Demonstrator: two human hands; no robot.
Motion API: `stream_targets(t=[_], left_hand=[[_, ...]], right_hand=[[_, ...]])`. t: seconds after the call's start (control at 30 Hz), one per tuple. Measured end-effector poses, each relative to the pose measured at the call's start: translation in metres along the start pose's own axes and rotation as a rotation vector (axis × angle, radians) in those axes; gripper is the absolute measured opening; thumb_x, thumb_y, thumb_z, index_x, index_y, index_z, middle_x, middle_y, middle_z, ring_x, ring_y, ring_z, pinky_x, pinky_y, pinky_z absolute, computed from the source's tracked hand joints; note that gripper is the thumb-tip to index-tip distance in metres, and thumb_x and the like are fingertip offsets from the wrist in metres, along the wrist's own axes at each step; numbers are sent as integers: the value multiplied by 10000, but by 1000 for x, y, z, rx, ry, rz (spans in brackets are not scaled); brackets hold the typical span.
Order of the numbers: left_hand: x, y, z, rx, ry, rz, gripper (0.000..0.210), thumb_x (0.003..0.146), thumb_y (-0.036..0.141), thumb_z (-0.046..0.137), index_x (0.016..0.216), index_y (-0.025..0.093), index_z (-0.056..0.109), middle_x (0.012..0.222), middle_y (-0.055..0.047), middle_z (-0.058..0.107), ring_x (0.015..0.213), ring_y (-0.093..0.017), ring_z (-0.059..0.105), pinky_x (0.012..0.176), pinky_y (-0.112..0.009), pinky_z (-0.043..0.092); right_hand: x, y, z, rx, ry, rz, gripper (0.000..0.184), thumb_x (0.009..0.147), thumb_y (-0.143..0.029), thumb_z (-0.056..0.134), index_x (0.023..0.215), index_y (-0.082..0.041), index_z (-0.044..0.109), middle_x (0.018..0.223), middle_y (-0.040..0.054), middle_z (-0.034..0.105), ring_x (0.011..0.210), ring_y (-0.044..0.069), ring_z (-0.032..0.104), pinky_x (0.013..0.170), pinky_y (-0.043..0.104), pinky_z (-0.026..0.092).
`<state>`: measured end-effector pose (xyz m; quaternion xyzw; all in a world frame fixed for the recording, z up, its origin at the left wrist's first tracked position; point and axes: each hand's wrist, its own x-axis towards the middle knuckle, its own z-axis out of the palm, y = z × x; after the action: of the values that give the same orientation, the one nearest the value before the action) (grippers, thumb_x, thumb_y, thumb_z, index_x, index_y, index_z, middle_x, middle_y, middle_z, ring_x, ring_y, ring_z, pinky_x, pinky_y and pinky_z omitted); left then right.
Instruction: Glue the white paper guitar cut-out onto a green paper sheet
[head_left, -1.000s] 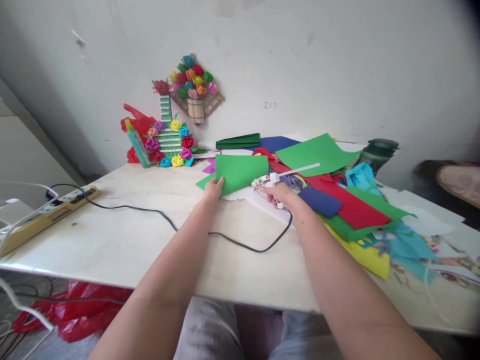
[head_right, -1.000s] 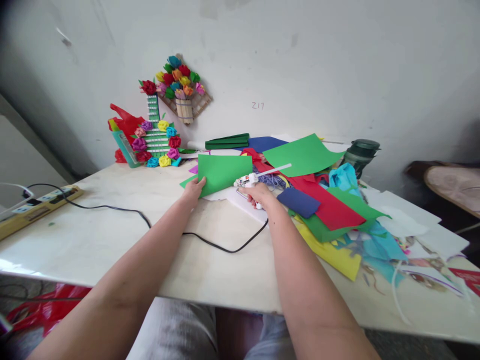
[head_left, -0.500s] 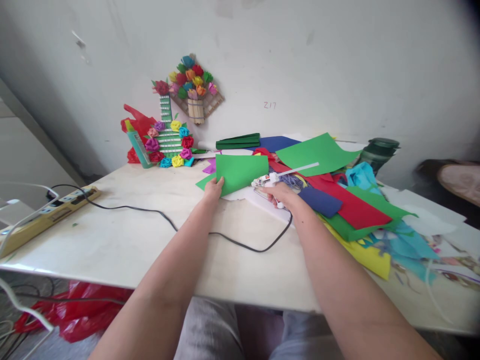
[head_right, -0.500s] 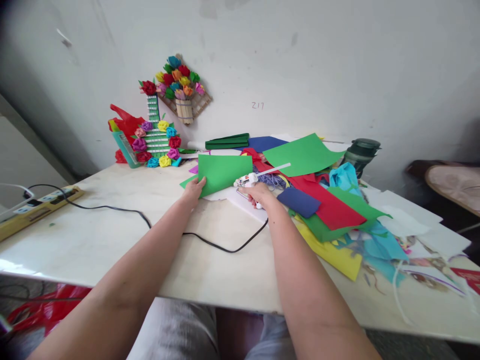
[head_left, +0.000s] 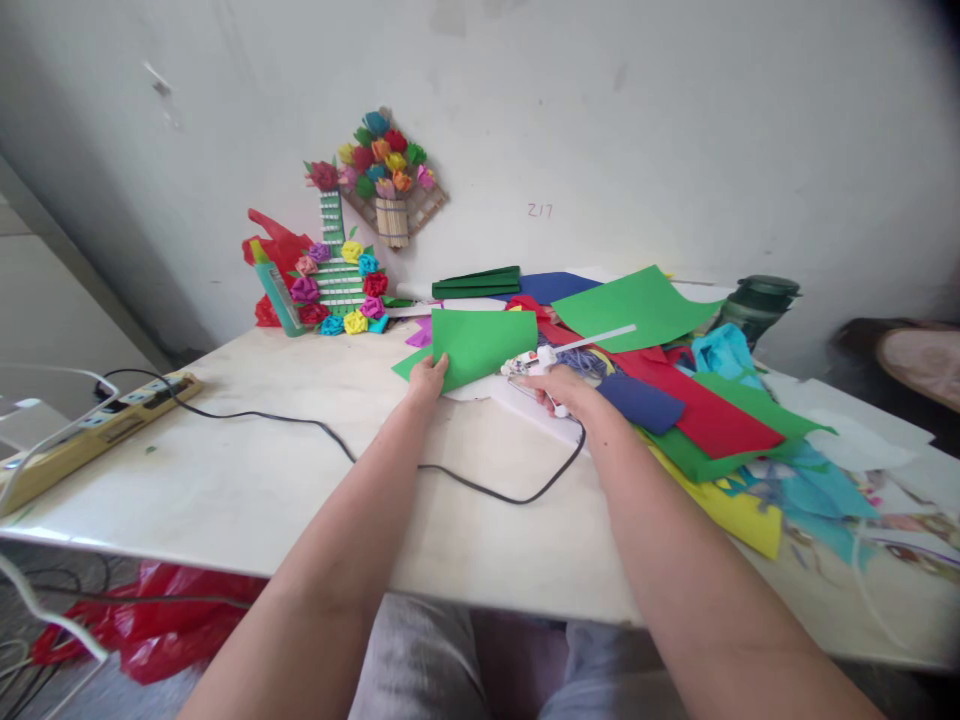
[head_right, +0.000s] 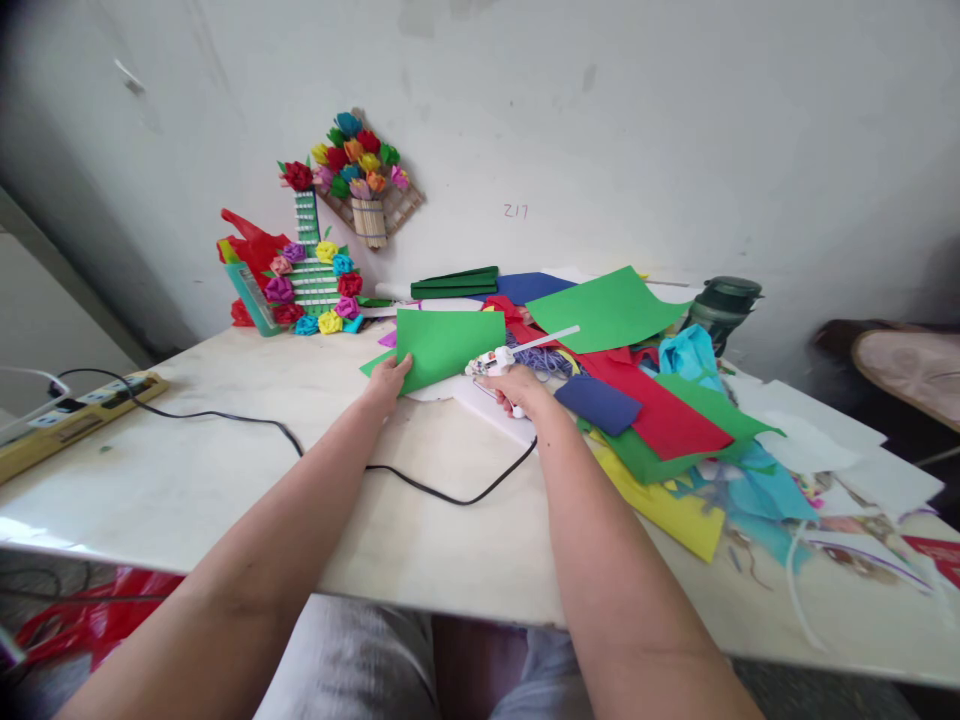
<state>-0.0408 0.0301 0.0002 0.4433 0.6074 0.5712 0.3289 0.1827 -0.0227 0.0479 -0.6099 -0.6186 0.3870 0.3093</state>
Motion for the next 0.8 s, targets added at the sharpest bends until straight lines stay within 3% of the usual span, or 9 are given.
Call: stream_targets(t=[0.37,0.8], left_hand=[[1,0,0,27,-4,-14,427,722,373,579,1104,183,558,1125,-71,585,1106,-208,480,946,-300,336],[3,-2,0,79,-8,-44,514,741,408,547,1176,137,502,1259,-107,469,1148,-213,440,958,-287,323]], right_hand=[[0,3,0,55,-32,-35,343,649,-365,654,479,-151,447,381,-34,474,242,55,363,255,192,315],[8,10,0,48,-97,-64,296,641,-360,658,547,-144,480,410,-32,479,287,49,373,262,175,319]])
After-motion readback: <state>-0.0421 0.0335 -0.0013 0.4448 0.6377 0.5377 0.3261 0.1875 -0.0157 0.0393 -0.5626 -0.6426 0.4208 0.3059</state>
